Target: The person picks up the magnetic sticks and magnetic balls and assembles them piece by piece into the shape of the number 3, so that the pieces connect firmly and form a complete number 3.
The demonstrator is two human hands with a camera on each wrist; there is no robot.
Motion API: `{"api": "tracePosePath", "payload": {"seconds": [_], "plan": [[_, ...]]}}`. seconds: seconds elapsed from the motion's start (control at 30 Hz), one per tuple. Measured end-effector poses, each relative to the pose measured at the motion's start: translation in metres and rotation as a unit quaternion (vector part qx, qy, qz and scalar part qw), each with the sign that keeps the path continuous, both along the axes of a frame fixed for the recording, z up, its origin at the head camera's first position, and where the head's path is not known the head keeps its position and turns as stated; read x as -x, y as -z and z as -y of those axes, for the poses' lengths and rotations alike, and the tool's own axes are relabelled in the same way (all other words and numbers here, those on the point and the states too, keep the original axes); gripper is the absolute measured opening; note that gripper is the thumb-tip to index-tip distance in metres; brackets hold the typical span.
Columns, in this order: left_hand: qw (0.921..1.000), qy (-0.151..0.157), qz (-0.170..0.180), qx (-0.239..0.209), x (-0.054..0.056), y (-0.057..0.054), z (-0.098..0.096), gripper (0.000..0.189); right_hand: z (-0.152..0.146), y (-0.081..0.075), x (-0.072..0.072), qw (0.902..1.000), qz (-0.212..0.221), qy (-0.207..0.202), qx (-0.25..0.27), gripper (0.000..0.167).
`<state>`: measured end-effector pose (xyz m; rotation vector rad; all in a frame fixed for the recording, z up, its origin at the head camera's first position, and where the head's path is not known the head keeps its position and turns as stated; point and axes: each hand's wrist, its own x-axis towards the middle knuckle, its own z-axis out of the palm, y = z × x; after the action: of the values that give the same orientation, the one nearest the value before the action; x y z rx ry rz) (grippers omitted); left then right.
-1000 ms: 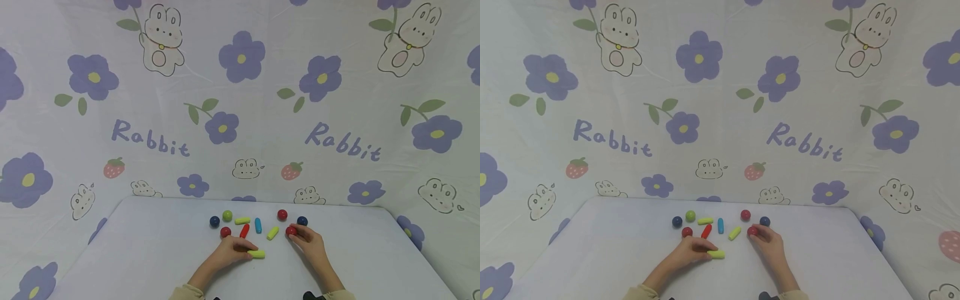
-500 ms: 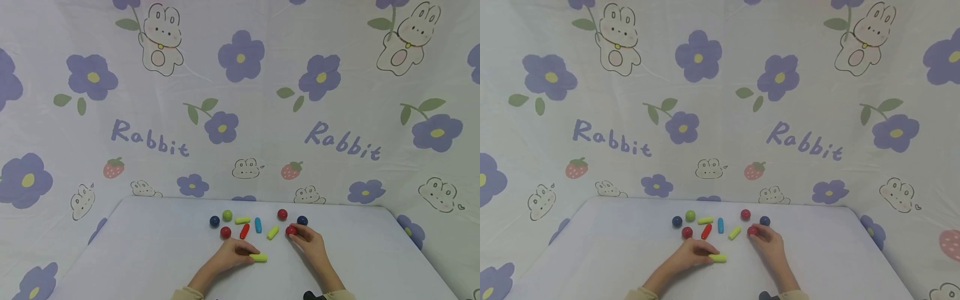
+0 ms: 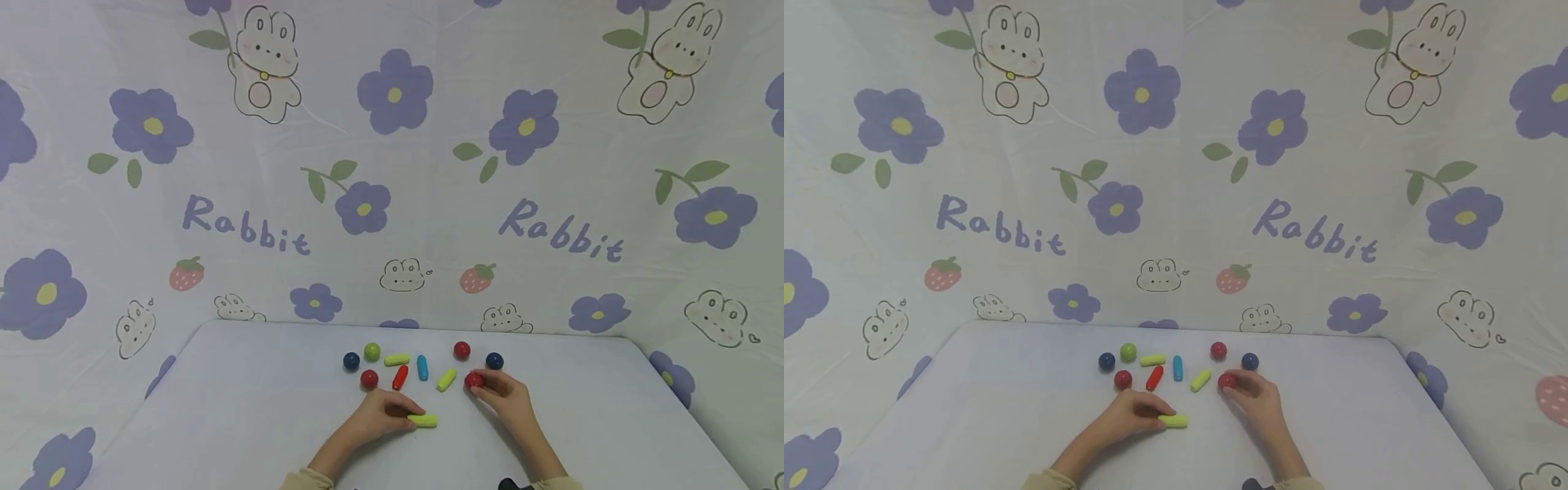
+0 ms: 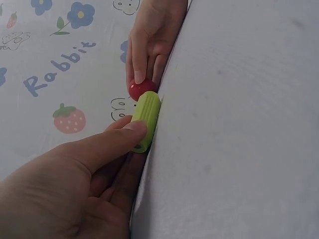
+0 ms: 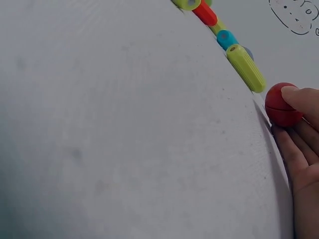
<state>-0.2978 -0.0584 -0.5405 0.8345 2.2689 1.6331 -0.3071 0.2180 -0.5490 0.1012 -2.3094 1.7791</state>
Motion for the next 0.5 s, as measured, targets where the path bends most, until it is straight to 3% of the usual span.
{"api": "tracePosePath", "payload": {"seconds": [0.23, 0.5], "plan": [[1.0000, 0.000, 0.003, -0.001, -0.002, 0.000, 0.000, 0.025, 0.001, 0.001, -0.006, 0.9997, 0.017, -0.009, 0.012, 0.043], [0.9997, 0.010, -0.010, -0.021, -0.013, -0.019, 0.001, 0.024, 0.003, 0.001, -0.013, 0.9984, 0.040, -0.035, 0.016, 0.037]]}}
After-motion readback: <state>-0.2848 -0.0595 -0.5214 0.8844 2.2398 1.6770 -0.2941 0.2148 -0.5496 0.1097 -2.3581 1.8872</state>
